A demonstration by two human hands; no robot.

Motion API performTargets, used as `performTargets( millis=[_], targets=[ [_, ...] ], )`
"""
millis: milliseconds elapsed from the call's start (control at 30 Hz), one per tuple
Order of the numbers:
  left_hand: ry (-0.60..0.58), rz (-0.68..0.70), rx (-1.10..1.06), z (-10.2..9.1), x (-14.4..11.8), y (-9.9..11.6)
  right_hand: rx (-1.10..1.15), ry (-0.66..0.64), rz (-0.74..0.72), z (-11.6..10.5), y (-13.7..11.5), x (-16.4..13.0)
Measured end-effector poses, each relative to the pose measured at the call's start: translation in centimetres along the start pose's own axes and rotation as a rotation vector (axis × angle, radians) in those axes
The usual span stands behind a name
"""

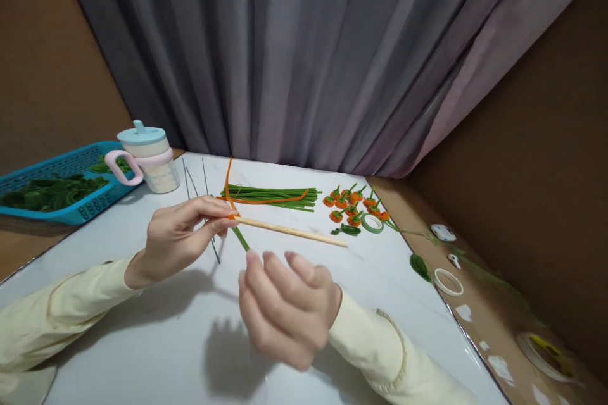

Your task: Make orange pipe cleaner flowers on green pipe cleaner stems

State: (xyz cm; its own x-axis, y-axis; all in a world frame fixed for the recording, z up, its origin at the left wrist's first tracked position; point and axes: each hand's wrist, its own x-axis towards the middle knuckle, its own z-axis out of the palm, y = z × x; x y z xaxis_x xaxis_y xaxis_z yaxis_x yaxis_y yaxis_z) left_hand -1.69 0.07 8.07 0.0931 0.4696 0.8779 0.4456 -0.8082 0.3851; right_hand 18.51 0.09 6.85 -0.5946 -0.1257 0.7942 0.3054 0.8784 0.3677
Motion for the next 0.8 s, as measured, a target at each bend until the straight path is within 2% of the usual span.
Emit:
performTargets(
  millis=[67, 133, 233, 300, 400, 500, 567, 633, 700, 800],
  targets=[
    [0.017, -0.216, -0.161, 0.0, 0.3, 0.6, 0.151, 0.000, 0.099, 0.6, -0.8, -0.2],
    [-0.007, -0.393, -0.294, -0.1, 0.4, 1.1, 0.315, -0.006, 0.350, 1.6, -1.1, 0.0],
    [-0.101, -0.479, -0.416, 0.0, 0.4, 1.9, 0.559, -0.122, 0.636, 2.9, -0.2, 0.5],
    [-0.173, -0.432, -0.449, 0.1, 0.2, 2.3, 0.725, -0.195, 0.713, 3.0, 0.8, 0.8],
    [-0.273, -0.228, -0.381, 0.1, -0.1, 2.6, 0.922, -0.287, 0.698, 2.3, 2.0, 1.0],
    [-0.360, -0.031, -0.272, -0.3, -0.2, 2.7, 0.848, -0.371, 0.583, 1.2, 2.5, 1.2],
    [-0.400, 0.032, -0.222, -0.6, -0.1, 2.7, 0.738, -0.375, 0.509, 0.7, 2.6, 1.2],
    [-0.408, 0.063, -0.178, -0.8, -0.1, 2.6, 0.690, -0.376, 0.466, 0.3, 2.7, 1.3],
    [-0.371, 0.081, -0.137, -0.9, -0.2, 2.6, 0.714, -0.410, 0.481, -0.1, 2.7, 1.5],
    [-0.268, 0.106, -0.093, -1.0, -0.4, 2.5, 0.912, -0.457, 0.667, -0.3, 2.0, 2.0]
  ],
)
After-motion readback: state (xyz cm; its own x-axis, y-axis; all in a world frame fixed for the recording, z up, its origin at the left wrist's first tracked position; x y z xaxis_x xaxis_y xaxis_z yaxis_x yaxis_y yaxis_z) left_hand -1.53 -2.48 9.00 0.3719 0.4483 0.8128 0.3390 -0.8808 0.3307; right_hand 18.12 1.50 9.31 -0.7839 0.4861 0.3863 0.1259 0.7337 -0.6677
